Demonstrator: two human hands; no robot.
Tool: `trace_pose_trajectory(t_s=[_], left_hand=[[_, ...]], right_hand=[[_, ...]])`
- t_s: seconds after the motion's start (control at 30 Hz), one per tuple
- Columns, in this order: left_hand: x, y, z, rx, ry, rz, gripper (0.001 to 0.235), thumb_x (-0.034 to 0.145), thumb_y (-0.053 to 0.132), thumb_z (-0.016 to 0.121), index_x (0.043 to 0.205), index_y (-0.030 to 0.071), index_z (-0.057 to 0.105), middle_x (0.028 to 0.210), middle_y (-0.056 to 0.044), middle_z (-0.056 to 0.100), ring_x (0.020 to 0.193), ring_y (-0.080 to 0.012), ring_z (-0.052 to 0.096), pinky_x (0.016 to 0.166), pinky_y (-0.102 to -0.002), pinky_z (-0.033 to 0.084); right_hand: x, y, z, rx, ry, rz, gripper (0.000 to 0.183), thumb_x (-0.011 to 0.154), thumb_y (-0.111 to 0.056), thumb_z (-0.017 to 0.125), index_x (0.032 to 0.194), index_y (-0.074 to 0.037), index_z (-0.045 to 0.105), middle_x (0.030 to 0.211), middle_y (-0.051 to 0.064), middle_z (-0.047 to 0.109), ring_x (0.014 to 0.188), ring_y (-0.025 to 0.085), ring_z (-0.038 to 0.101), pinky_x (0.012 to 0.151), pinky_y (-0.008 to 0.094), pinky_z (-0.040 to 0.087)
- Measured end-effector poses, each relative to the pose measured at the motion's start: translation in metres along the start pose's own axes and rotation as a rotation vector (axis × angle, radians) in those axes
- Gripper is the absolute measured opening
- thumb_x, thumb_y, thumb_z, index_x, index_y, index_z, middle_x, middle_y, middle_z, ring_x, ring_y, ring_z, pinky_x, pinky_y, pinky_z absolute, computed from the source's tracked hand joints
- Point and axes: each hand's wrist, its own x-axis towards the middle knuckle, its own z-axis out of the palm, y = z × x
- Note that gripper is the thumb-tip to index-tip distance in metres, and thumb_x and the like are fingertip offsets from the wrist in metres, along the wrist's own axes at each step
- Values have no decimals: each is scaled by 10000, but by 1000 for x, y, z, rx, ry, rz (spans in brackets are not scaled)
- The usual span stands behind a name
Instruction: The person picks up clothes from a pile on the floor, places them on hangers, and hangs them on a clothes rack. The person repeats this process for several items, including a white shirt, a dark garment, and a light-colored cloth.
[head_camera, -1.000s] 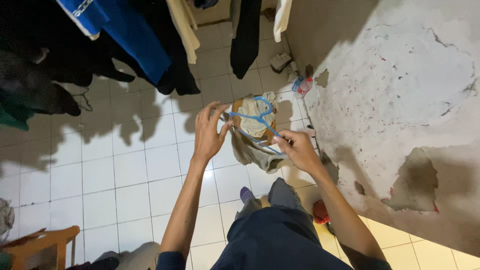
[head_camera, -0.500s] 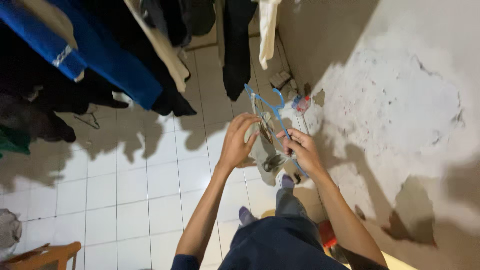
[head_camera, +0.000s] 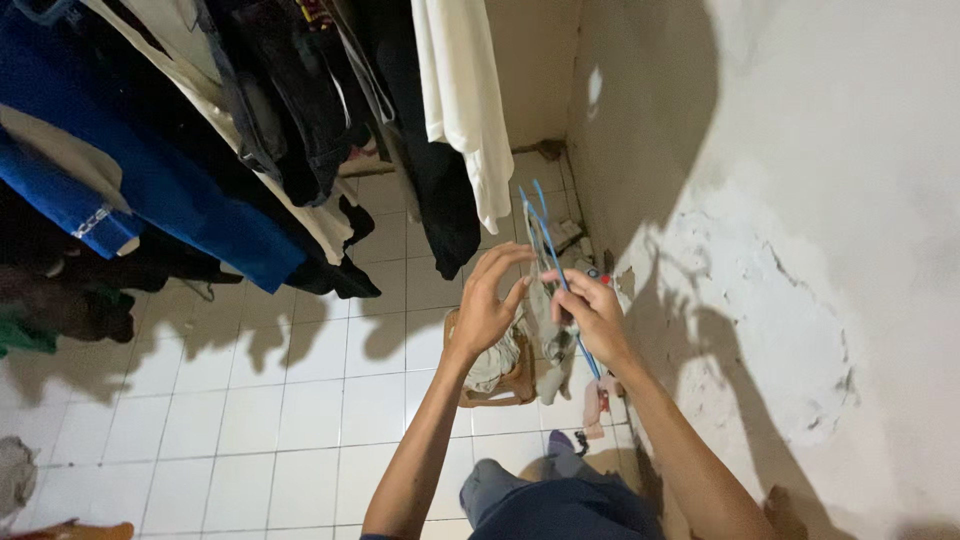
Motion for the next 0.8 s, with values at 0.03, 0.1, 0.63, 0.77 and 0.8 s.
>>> trace_pose_trajectory(t_s=[0.03, 0.1, 0.63, 0.77, 0.8], left_hand=[[4, 3, 4, -27, 0, -10, 339, 892, 28, 702, 1227, 72, 673, 1333, -131, 656, 1320, -342, 580, 1102, -439, 457], [21, 8, 8, -47, 9, 18, 350, 884, 20, 704, 1229, 61, 667, 1317, -140, 659, 1292, -340, 606, 1090, -425, 472], [133, 61, -30, -14, 120, 201, 550, 857, -49, 676, 1384, 63, 568, 1377, -160, 635, 1321, -346, 600, 1105, -412, 460], [159, 75, -55, 106, 180, 263, 592, 801, -71, 667, 1368, 77, 582, 1371, -157, 639, 1325, -362, 581, 1099, -419, 465], [168, 80, -62, 129, 202, 316, 571, 808, -67, 677, 1353, 78, 591, 1381, -158, 630, 1337, -365, 572, 1108, -422, 459]], right_hand=[[4, -4, -3, 67, -14, 8, 293, 1010, -130, 526, 1240, -5, 658, 719, 10, 629, 653, 84, 568, 625, 255, 472], [20, -17, -7, 199, -34, 3, 288, 1024, -147, 528, 1237, 2, 651, 725, 10, 617, 666, 88, 564, 635, 262, 476], [139, -114, -22, 173, -56, -296, 286, 1023, -149, 533, 1231, 22, 630, 731, 16, 640, 683, 68, 584, 604, 238, 459], [175, -145, -21, 81, -50, -389, 290, 1022, -154, 530, 1233, 0, 655, 716, 13, 651, 642, 63, 567, 588, 233, 454], [184, -155, -21, 38, -31, -400, 293, 1017, -156, 530, 1232, -11, 668, 707, 10, 651, 624, 59, 552, 576, 232, 450]])
